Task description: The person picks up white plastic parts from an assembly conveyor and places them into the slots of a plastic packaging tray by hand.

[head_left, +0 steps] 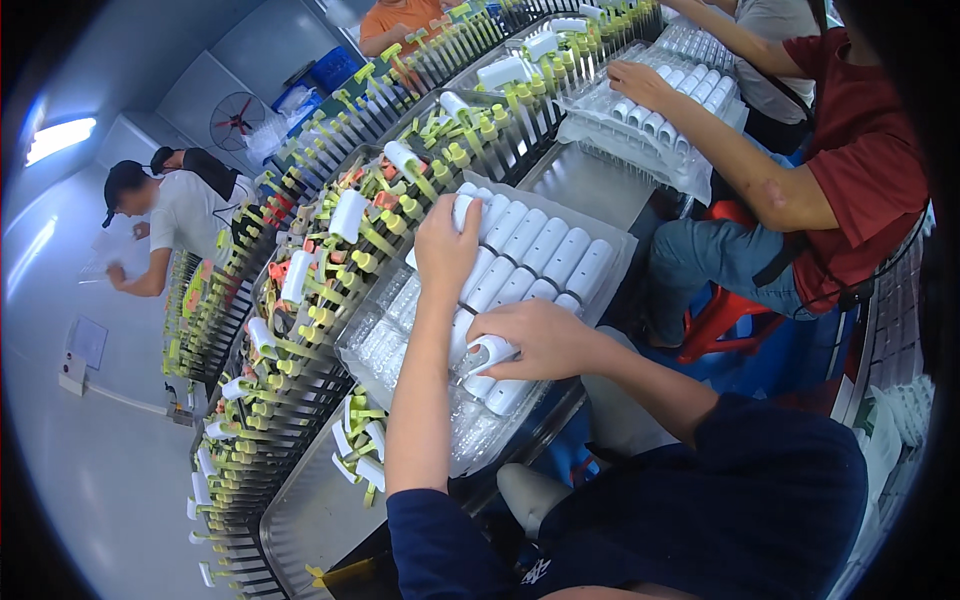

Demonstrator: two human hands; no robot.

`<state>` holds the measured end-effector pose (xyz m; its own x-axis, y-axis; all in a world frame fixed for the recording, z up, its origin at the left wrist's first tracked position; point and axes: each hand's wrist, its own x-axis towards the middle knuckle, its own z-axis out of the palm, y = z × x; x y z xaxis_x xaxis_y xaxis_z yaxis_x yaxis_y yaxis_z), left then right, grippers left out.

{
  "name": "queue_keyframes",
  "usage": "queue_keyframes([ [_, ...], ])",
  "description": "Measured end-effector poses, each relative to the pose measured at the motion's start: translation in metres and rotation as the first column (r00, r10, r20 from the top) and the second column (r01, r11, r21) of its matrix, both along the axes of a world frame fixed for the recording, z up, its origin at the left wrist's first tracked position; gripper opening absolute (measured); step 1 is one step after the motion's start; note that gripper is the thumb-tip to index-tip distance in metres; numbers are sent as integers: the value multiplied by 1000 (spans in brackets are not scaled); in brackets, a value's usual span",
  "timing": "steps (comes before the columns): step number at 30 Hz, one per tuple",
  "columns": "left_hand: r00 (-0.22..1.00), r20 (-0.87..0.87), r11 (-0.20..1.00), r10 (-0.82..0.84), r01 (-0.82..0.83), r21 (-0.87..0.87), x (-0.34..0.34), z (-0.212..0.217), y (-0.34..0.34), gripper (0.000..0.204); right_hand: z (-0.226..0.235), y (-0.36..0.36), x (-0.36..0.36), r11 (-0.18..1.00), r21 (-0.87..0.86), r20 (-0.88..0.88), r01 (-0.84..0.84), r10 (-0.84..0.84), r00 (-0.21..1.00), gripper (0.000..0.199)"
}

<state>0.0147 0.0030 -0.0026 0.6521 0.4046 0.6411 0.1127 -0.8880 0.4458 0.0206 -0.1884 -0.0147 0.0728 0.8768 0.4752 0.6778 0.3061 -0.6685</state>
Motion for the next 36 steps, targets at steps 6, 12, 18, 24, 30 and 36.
queue_keyframes([
  [6,999,21,998,-30,31,-50,-2,3,-2,32,4,-3,0,1000,-19,-12,-2,2,1000,35],
  [12,997,61,999,-43,45,-30,-2,1,-3,33,-1,-4,-2,999,-31,1,20,-20,1000,36],
  [18,1000,4,1000,14,-14,-3,-2,-1,5,33,41,-44,-28,946,317,-375,-68,191,907,45],
  [24,999,31,1000,25,-26,12,-4,0,0,36,84,-97,-57,278,878,-211,-390,956,206,25],
  [30,1000,12,998,-1,1,-56,1,-3,0,36,81,-140,-120,481,875,-462,-52,801,-381,40],
  [36,1000,-7,999,13,-14,-42,0,1,0,38,78,-127,-116,371,915,-402,-158,806,-435,49],
])
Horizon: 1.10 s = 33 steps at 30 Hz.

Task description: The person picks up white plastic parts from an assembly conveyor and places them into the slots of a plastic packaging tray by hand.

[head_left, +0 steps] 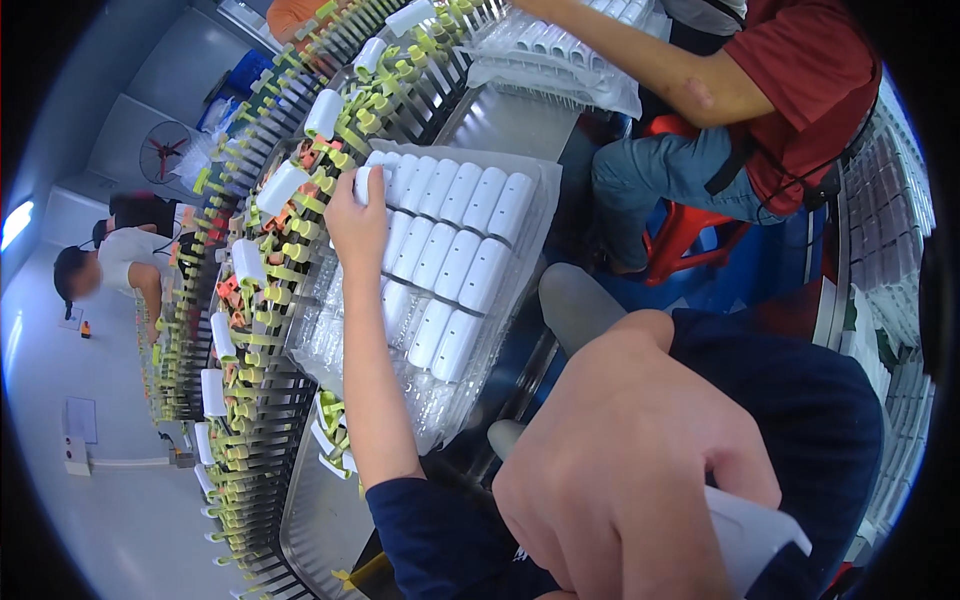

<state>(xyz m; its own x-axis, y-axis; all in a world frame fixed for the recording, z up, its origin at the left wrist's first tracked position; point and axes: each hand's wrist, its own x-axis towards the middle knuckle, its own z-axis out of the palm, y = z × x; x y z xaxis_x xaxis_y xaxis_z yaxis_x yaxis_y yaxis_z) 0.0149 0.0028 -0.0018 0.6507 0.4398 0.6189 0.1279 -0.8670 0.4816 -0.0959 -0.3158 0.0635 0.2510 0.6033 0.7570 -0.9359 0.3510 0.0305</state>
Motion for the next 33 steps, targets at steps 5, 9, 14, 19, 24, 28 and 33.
queue_keyframes([
  [5,1000,12,1000,3,-3,-22,-4,-1,3,39,7,36,32,984,107,117,-144,132,984,60],
  [9,1000,-13,998,-20,19,-67,2,-2,-1,40,13,69,45,953,168,232,-253,211,949,70],
  [14,999,39,999,-38,39,-13,-1,-7,9,40,21,76,56,955,-2,429,-297,269,862,79],
  [19,998,10,998,-64,64,5,-2,-5,11,35,32,102,12,824,361,-50,-438,486,873,36],
  [24,999,1,998,-55,55,-13,-4,-4,7,34,52,99,14,657,533,35,-533,613,789,30],
  [28,997,0,997,-79,79,-15,0,-5,10,34,65,103,9,415,719,195,-558,650,734,32],
  [33,999,-20,999,-42,42,34,0,-5,15,38,51,113,-4,614,667,27,-422,547,837,27],
])
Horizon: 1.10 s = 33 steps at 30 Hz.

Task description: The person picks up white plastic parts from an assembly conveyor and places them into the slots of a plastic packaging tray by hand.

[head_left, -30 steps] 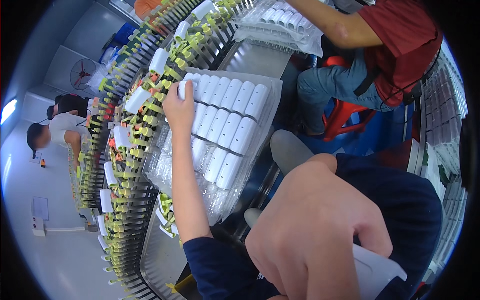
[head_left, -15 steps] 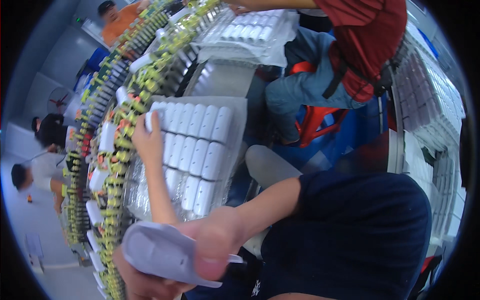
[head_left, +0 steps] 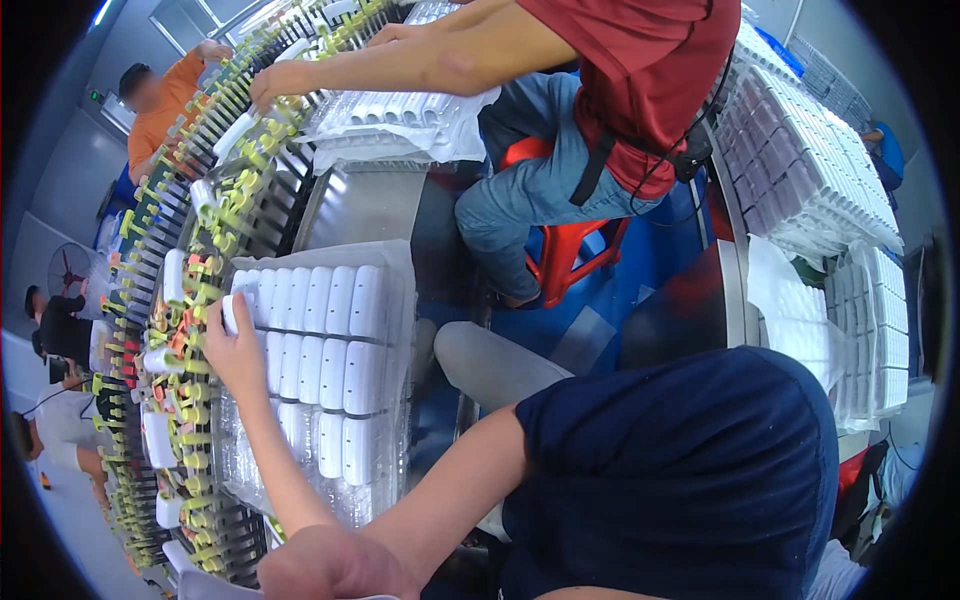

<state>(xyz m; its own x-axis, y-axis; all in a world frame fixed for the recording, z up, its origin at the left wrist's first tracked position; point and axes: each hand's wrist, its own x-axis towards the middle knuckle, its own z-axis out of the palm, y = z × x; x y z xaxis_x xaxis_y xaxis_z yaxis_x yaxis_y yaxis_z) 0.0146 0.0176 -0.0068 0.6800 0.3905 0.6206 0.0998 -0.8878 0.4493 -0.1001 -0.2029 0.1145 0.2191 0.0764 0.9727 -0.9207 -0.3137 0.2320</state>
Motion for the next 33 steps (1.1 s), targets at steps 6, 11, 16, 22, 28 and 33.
queue_keyframes([
  [6,1000,7,1000,-14,14,-23,-2,0,-4,33,-36,-5,-2,949,-244,424,-202,291,858,28],
  [11,1000,11,998,-12,13,-58,2,1,-10,32,-42,-2,31,795,72,851,602,-364,378,33],
  [16,999,44,999,32,-30,-42,-5,4,-10,39,-76,12,37,20,154,921,988,-364,-136,41],
  [22,997,82,994,7,2,-108,2,0,-8,36,-112,37,68,-446,438,859,780,-47,-510,43],
  [28,997,82,991,-4,15,-132,-3,-2,-2,36,-119,42,66,-310,493,826,813,-126,-549,45],
  [33,994,107,992,9,5,-125,-2,-1,-4,37,-114,33,66,-189,747,647,637,-8,-762,48],
])
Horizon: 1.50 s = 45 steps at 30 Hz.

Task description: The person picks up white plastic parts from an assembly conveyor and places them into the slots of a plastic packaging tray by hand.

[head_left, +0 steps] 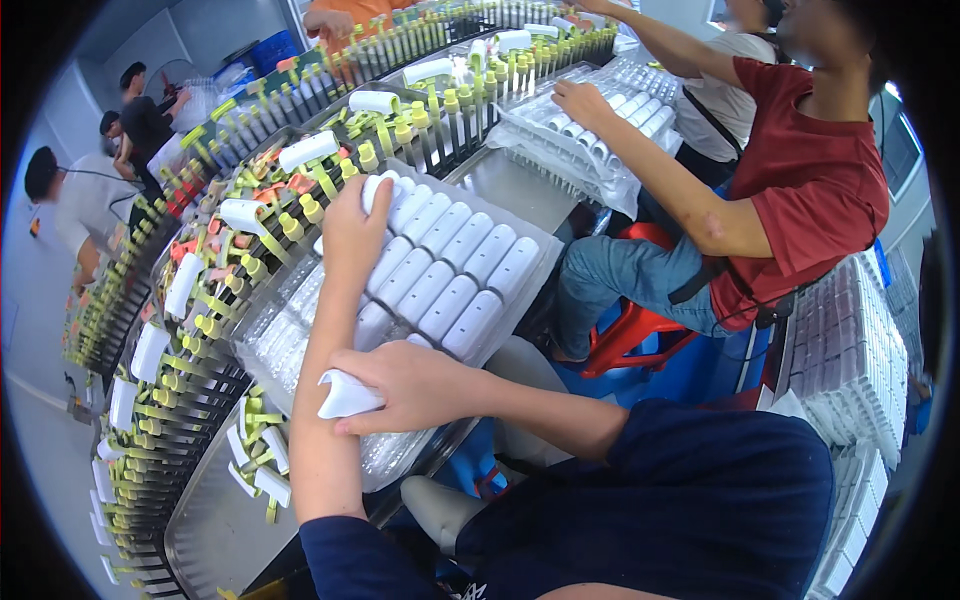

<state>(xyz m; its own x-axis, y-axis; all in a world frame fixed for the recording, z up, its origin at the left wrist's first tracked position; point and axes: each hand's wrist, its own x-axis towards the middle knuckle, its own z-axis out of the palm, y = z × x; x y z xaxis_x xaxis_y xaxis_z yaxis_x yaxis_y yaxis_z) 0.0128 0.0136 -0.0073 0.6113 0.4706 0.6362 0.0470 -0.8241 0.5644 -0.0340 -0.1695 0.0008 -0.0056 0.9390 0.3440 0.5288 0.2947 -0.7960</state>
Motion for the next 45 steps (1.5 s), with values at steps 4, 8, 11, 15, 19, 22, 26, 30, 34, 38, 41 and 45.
queue_keyframes([
  [4,1000,-8,1000,5,-5,-4,1,-3,3,39,-3,1,0,1000,1,-37,-9,9,999,48],
  [8,1000,26,1000,-7,7,-29,2,-5,3,37,-8,4,2,998,59,1,-5,5,1000,47],
  [11,999,38,999,22,-20,-40,0,0,-1,36,-5,3,4,996,84,-9,-4,5,1000,47],
  [15,990,111,996,81,-78,-36,-2,-1,5,36,0,2,3,999,1,-64,-53,53,997,51],
  [19,985,143,995,99,-100,0,0,-1,6,36,2,2,5,999,-20,-58,-45,44,997,51],
  [22,988,88,991,130,-133,19,1,0,4,36,5,-2,6,999,-7,-64,-50,50,997,52],
  [26,993,67,994,102,-103,20,-2,-3,6,35,5,-5,5,998,9,-70,-69,70,995,52],
  [30,993,43,993,109,-110,37,0,-4,5,36,0,-4,2,995,81,-151,-62,74,986,51],
  [34,992,22,990,128,-129,49,5,-7,2,37,2,-30,4,917,373,-565,-140,345,750,41],
  [38,982,19,969,189,-189,161,1,-13,15,47,45,-64,-20,542,804,-584,-245,799,-146,54],
  [41,982,142,949,127,-162,271,23,-18,36,53,72,-87,14,412,871,-481,-267,828,-289,48],
  [45,990,10,974,142,-141,175,4,-14,33,49,56,-42,-54,168,957,-274,-235,786,-554,39],
])
